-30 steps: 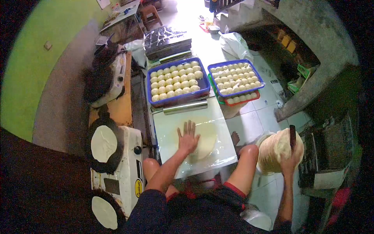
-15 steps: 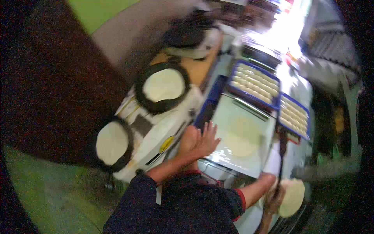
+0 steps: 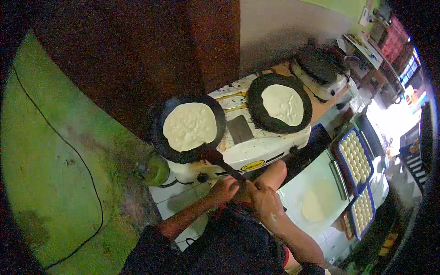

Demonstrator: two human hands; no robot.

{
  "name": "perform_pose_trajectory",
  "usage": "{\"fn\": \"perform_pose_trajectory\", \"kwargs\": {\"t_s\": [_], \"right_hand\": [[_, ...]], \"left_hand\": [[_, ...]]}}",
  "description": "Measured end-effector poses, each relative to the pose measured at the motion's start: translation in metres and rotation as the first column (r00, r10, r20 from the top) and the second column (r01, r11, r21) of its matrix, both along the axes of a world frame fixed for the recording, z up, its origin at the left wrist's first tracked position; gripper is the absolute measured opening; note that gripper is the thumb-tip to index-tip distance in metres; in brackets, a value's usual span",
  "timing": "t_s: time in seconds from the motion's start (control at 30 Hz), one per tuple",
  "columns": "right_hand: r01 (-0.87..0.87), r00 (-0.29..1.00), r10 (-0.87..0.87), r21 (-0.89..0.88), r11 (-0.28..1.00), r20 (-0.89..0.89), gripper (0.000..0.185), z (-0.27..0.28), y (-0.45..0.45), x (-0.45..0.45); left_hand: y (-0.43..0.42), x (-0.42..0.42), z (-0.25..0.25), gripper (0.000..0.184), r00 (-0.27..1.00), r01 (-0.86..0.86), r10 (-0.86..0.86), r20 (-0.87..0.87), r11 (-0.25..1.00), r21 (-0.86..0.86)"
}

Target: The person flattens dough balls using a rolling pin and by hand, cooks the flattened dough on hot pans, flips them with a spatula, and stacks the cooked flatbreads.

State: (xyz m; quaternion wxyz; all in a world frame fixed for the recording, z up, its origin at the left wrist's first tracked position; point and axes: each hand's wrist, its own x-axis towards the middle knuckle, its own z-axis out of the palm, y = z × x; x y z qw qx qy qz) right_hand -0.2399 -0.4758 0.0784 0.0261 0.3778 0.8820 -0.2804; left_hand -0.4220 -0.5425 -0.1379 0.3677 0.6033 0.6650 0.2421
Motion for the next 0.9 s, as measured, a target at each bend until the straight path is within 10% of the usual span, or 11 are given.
{"fn": "perform_pose_trajectory", "kwargs": {"t_s": [0.3, 0.5, 0.6, 0.7, 0.9], "right_hand": [[0.067, 0.990, -0.053, -0.103, 0.992, 0.134, 0.045, 0.017, -0.008, -0.002], [-0.059, 0.996, 0.061, 0.032, 0.998, -0.062, 0.037, -0.068, 0.044, -0.096], [-0.137, 0.864, 0.057, -0.125, 0.983, -0.501, 0.032, -0.118, 0.060, -0.161], [-0.242, 0.717, 0.231, 0.075, 0.967, -0.658, 0.029, -0.099, 0.075, -0.185], [-0.185, 0.797, 0.173, 0.039, 0.982, -0.578, 0.029, -0.062, 0.094, -0.161]], "left_hand": [[-0.051, -0.007, -0.003, 0.037, 0.986, -0.082, 0.071, 0.151, 0.994, 0.069], [-0.031, -0.014, 0.016, 0.038, 0.984, 0.023, -0.028, 0.174, 0.999, 0.032], [-0.028, -0.008, 0.018, 0.037, 0.989, 0.038, -0.054, 0.141, 0.993, 0.113], [-0.032, -0.010, 0.030, 0.035, 0.990, 0.042, -0.059, 0.127, 0.990, 0.134], [-0.026, -0.020, 0.050, 0.036, 0.979, 0.159, -0.175, 0.108, 0.977, 0.142]]}}
